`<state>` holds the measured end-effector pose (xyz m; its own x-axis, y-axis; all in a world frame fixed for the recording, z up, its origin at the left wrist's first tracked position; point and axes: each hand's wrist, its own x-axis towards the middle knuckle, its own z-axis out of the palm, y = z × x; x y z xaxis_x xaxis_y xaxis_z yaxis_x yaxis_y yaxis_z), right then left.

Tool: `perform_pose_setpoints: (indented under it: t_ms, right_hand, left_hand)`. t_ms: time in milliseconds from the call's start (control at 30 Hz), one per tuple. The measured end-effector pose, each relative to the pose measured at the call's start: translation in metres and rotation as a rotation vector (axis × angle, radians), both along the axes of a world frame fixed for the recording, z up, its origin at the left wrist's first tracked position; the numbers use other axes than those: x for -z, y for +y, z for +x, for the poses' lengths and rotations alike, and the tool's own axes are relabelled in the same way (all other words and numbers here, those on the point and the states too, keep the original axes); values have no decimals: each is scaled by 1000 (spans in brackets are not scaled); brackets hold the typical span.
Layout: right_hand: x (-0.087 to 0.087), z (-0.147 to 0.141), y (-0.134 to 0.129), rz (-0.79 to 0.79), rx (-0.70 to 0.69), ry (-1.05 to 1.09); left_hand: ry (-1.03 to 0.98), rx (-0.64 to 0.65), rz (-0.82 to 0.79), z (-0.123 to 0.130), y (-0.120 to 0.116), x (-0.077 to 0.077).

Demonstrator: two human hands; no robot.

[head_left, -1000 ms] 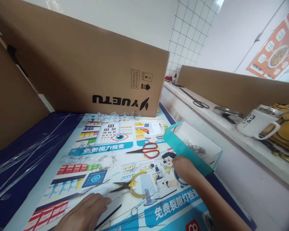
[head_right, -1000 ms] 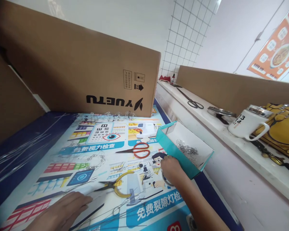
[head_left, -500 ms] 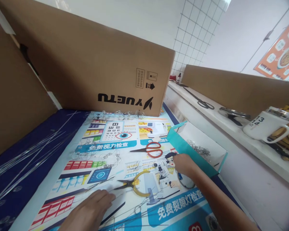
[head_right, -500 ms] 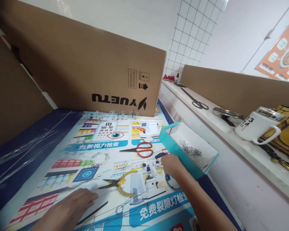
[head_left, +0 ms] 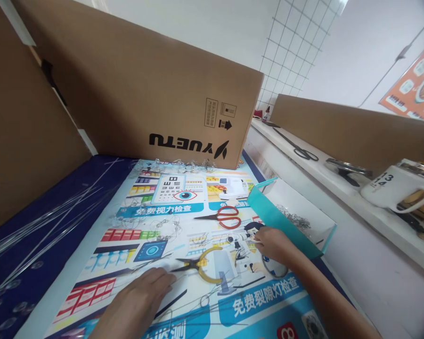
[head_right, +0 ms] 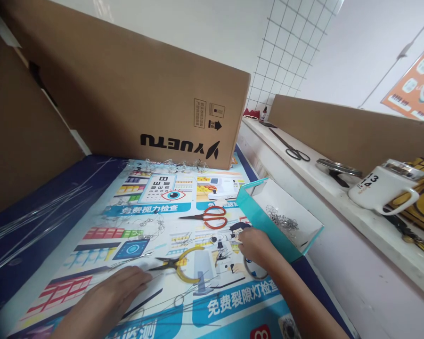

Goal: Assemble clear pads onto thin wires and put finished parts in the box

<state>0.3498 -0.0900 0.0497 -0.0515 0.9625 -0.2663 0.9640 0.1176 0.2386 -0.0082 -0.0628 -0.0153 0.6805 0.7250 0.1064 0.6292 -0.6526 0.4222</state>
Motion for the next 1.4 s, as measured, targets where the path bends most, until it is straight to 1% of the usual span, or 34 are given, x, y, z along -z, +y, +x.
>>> perform_pose_setpoints:
  t_ms: [133,233,433,633,733,867,1067,1200,1300,1400]
  right_hand:
    - [7,-22,1,6,-40,-24]
    - [12,-28,8,-13,-54,-37]
    - [18,-21,23,-67,-35,-37]
    - [24,-12,21,-56,31,-23]
    - [23,-10,20,-40,40,-4]
    - [15,-7,20,-28,35,26]
    - [3,-3,16,-45,9,35]
    - [5,-6,17,-82,-8,11]
    - [10,-8,24,-119,-3,-18]
    - [16,-8,34,-164,10,-26]
  left_hand:
    - [17,19,12,1,0,0]
    - [-1,10,37,4,-1,-1]
    - [-1,40,60,7,-2,-2]
    - [20,46,89,7,-2,-3]
    - [28,39,61,8,-2,-5]
    - [34,41,38,8,-2,-7]
    - [-9,33,69,7,-2,-8]
    - [5,50,18,6,-2,-10]
    - [18,54,-11,7,-3,-13]
    - [-1,45,-4,7,-5,-15]
